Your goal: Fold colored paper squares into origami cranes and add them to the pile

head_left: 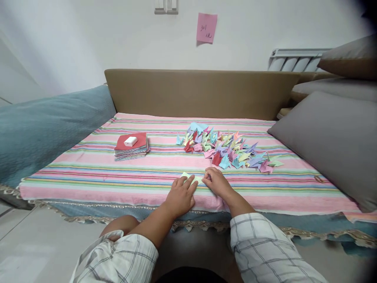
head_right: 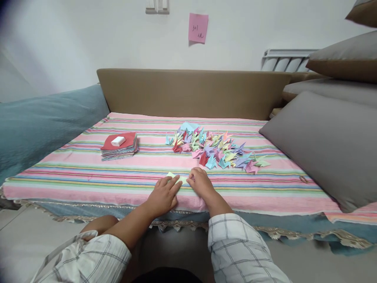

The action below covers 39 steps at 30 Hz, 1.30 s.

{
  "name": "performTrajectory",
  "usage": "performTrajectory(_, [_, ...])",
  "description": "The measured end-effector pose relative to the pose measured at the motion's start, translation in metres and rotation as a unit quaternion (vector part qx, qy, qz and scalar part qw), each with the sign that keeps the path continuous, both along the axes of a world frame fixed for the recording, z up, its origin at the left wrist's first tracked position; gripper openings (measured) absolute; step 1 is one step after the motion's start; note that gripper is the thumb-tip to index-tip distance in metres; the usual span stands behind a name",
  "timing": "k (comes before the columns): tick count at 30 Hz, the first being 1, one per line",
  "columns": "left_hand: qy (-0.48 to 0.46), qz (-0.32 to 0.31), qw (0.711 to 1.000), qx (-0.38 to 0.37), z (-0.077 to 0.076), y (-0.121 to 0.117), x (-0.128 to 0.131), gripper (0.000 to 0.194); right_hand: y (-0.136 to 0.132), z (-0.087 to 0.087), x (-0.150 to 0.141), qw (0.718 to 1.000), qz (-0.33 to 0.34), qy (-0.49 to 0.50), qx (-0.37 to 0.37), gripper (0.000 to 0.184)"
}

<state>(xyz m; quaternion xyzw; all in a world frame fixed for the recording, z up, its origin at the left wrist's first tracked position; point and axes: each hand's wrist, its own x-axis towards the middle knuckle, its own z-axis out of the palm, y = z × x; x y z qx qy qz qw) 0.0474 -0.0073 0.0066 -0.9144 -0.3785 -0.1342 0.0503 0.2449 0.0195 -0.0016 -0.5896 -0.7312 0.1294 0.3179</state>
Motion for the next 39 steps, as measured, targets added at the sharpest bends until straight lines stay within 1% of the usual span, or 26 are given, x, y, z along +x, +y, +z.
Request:
performTrajectory(1, [0.002,0.002,1.000,0.000,0.000,0.000,0.000,0.054,0.001,0.001,0.001,1.000,0.002,-0.003,0.000,0.004])
performTrajectory(3, [0.004,0.005,1.000,0.002,0.000,0.000,0.001,0.054,0.000,0.003,0.005,1.000,-0.005,-0.006,0.002,0.009])
performTrajectory(7, [-0.002,0.005,1.000,0.003,-0.001,0.000,0.000,0.054,-0.010,0.009,0.004,0.995,-0.093,0.010,0.037,0.026])
performTrajectory(8, [-0.004,0.005,1.000,0.004,-0.001,0.000,0.000,0.054,-0.015,0.010,0.000,0.994,-0.093,0.012,0.055,0.030])
performTrajectory(9, [-0.005,0.006,1.000,0.006,-0.002,0.000,0.000,0.054,-0.020,0.010,-0.006,0.995,-0.069,0.012,0.071,0.035])
performTrajectory(10, [-0.005,0.006,1.000,0.009,-0.003,0.000,0.000,0.054,-0.026,0.010,-0.012,0.996,-0.029,0.007,0.084,0.039])
performTrajectory(12, [-0.005,0.005,1.000,0.016,-0.005,0.000,-0.001,0.052,-0.036,0.007,-0.027,0.993,0.073,-0.028,0.094,0.047])
performTrajectory(13, [-0.004,0.004,1.000,0.018,-0.005,0.000,-0.001,0.052,-0.040,0.005,-0.033,0.988,0.109,-0.051,0.091,0.052])
performTrajectory(14, [-0.003,0.002,1.000,0.020,-0.006,0.001,-0.001,0.051,-0.043,0.003,-0.038,0.984,0.137,-0.074,0.083,0.056])
performTrajectory(15, [-0.001,0.001,1.000,0.021,-0.007,0.001,-0.002,0.051,-0.044,0.001,-0.041,0.983,0.145,-0.090,0.071,0.059])
performTrajectory(19, [0.000,0.006,1.000,0.023,-0.007,0.002,-0.002,0.054,-0.046,-0.002,-0.040,0.987,0.099,-0.125,0.013,0.063])
performTrajectory(23, [-0.012,0.017,1.000,0.007,-0.007,0.000,-0.001,0.057,-0.045,0.000,-0.036,0.987,0.073,-0.140,-0.020,0.065])
performTrajectory(26, [-0.020,0.025,0.999,-0.002,-0.007,0.000,0.000,0.057,-0.043,0.000,-0.034,0.988,0.043,-0.142,-0.035,0.065])
performTrajectory(29, [-0.025,0.026,0.999,-0.003,-0.007,0.000,0.000,0.054,-0.040,0.001,-0.028,0.987,-0.018,-0.149,-0.050,0.064])
performTrajectory(31, [-0.027,0.026,0.999,-0.005,-0.007,0.000,0.001,0.054,-0.039,0.001,-0.022,0.985,-0.064,-0.153,-0.044,0.062])
performTrajectory(32, [-0.027,0.027,0.999,-0.006,-0.007,0.000,0.001,0.054,-0.039,0.002,-0.019,0.985,-0.072,-0.156,-0.027,0.060])
performTrajectory(33, [-0.027,0.027,0.999,-0.008,-0.007,0.000,0.001,0.053,-0.041,0.002,-0.018,0.985,-0.058,-0.161,-0.006,0.059])
performTrajectory(34, [-0.028,0.027,0.999,-0.010,-0.007,0.000,0.001,0.053,-0.042,0.002,-0.018,0.986,-0.026,-0.166,0.016,0.059])
performTrajectory(36, [-0.032,0.026,0.999,-0.018,-0.007,0.000,0.001,0.056,-0.046,0.000,-0.020,0.982,0.061,-0.175,0.042,0.060])
performTrajectory(37, [-0.036,0.026,0.999,-0.024,-0.007,0.000,0.001,0.058,-0.047,-0.001,-0.022,0.980,0.087,-0.175,0.039,0.061])
performTrajectory(39, [-0.046,0.033,0.997,-0.043,-0.007,0.001,0.000,0.064,-0.048,-0.004,-0.026,0.981,0.099,-0.169,0.015,0.062])
